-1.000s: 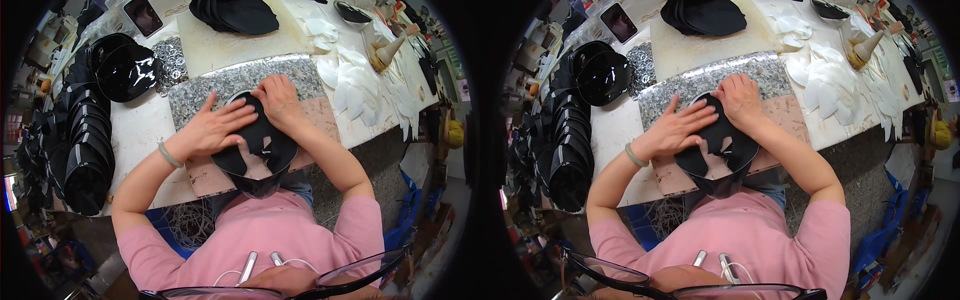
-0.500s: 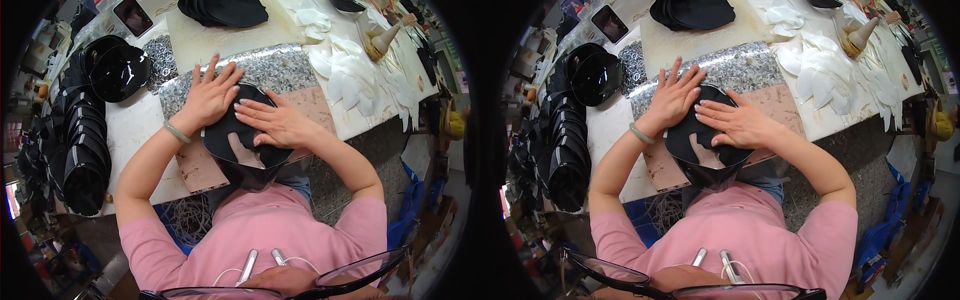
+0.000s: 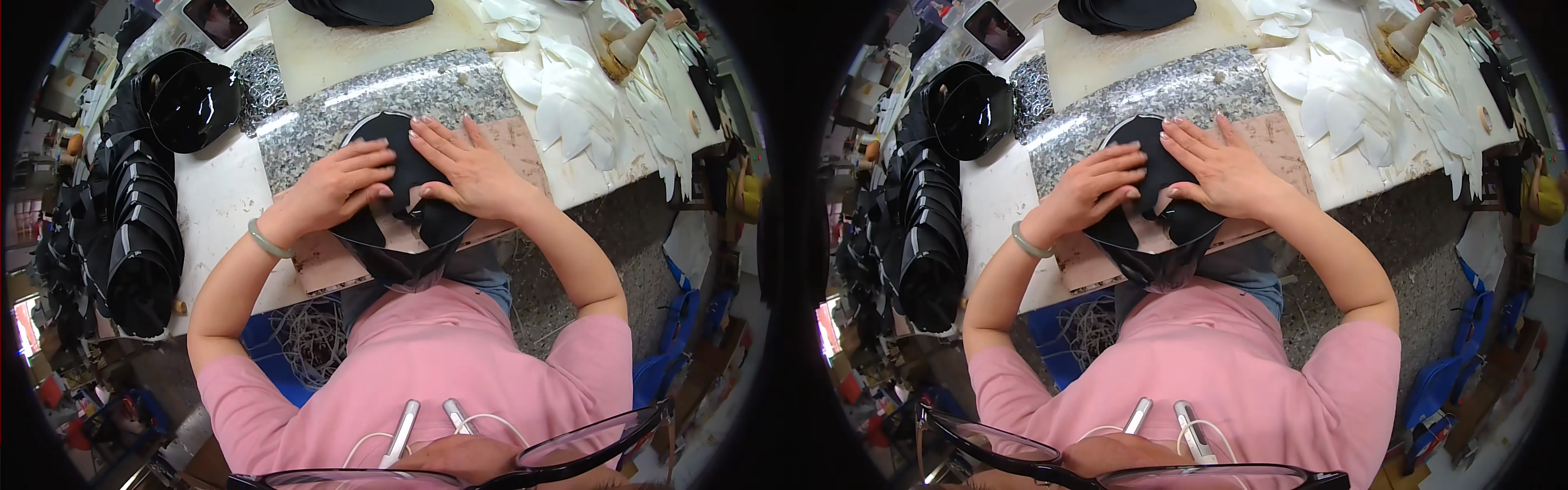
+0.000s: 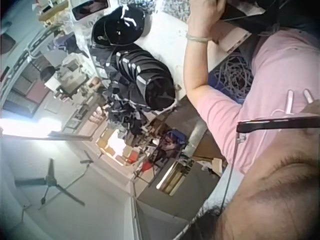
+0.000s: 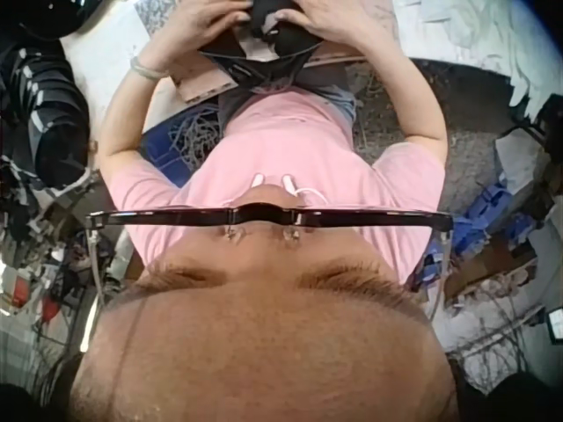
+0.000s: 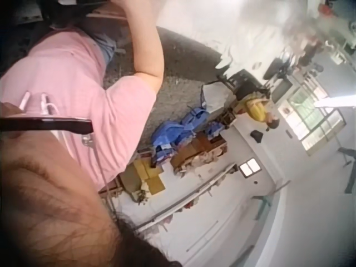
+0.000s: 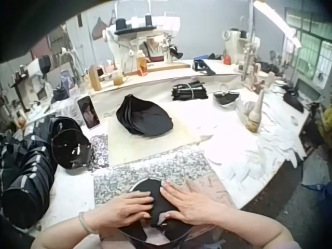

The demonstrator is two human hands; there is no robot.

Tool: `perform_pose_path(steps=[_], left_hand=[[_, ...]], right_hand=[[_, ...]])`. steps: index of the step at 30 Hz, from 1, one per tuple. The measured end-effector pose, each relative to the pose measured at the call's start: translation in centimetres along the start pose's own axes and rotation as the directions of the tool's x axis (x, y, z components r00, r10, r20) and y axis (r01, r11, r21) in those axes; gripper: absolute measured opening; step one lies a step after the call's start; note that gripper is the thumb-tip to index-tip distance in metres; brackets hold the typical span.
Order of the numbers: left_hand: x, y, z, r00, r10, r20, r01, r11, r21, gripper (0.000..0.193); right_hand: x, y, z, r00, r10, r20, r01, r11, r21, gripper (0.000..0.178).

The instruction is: The person attaches lining pieces to shoe uppers by hand, aligning each piece along the edges and pressing them together firmly.

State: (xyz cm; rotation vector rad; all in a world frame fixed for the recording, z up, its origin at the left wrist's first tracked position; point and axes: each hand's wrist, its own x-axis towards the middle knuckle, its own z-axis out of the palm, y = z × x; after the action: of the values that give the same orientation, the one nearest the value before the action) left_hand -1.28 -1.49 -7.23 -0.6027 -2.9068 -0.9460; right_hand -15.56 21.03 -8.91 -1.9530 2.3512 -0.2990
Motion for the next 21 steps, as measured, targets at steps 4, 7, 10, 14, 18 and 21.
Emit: perform_pose_path(steps=[4, 7, 10, 14, 18, 21], left_hand=[[0.4, 1.8, -1.2, 0.99, -0.048, 0.13, 0.076, 0.972, -0.221, 0.048], [0.9, 2.5, -1.2, 0.99, -0.072, 0.122, 0.094, 0.977, -0.189, 0.046], [0.7, 1.9, -0.7, 0.984, -0.152, 0.096, 0.17, 0.96, -0.224, 0.034], [0.8, 1.4, -0.7, 0.991, -0.089, 0.099, 0.114, 0.949, -0.293, 0.023], [0.0, 3.0, -1.4, 0.95, 0.044, 0.308, -0.057, 0.998, 0.034, 0.042], [-0.3, 2.8, -1.3, 0.914, -0.009, 0.405, -0.022, 0.997, 0.07, 0.051]], right_hand=[[-0.9, 0.6, -1.0, 0.992, -0.075, -0.101, 0.087, 0.989, 0.122, 0.052], [-1.0, -0.9, -2.3, 0.945, -0.166, -0.282, 0.267, 0.889, 0.371, 0.015], [-1.3, -1.6, -3.2, 0.981, -0.067, -0.183, 0.159, 0.819, 0.551, 0.016], [-1.7, -1.1, -2.5, 0.996, 0.022, -0.089, 0.045, 0.728, 0.684, 0.016], [-1.8, -0.5, -2.3, 0.996, 0.017, -0.084, 0.049, 0.695, 0.718, 0.017], [-2.5, 0.0, -2.0, 0.998, -0.05, -0.042, 0.065, 0.692, 0.719, 0.024]])
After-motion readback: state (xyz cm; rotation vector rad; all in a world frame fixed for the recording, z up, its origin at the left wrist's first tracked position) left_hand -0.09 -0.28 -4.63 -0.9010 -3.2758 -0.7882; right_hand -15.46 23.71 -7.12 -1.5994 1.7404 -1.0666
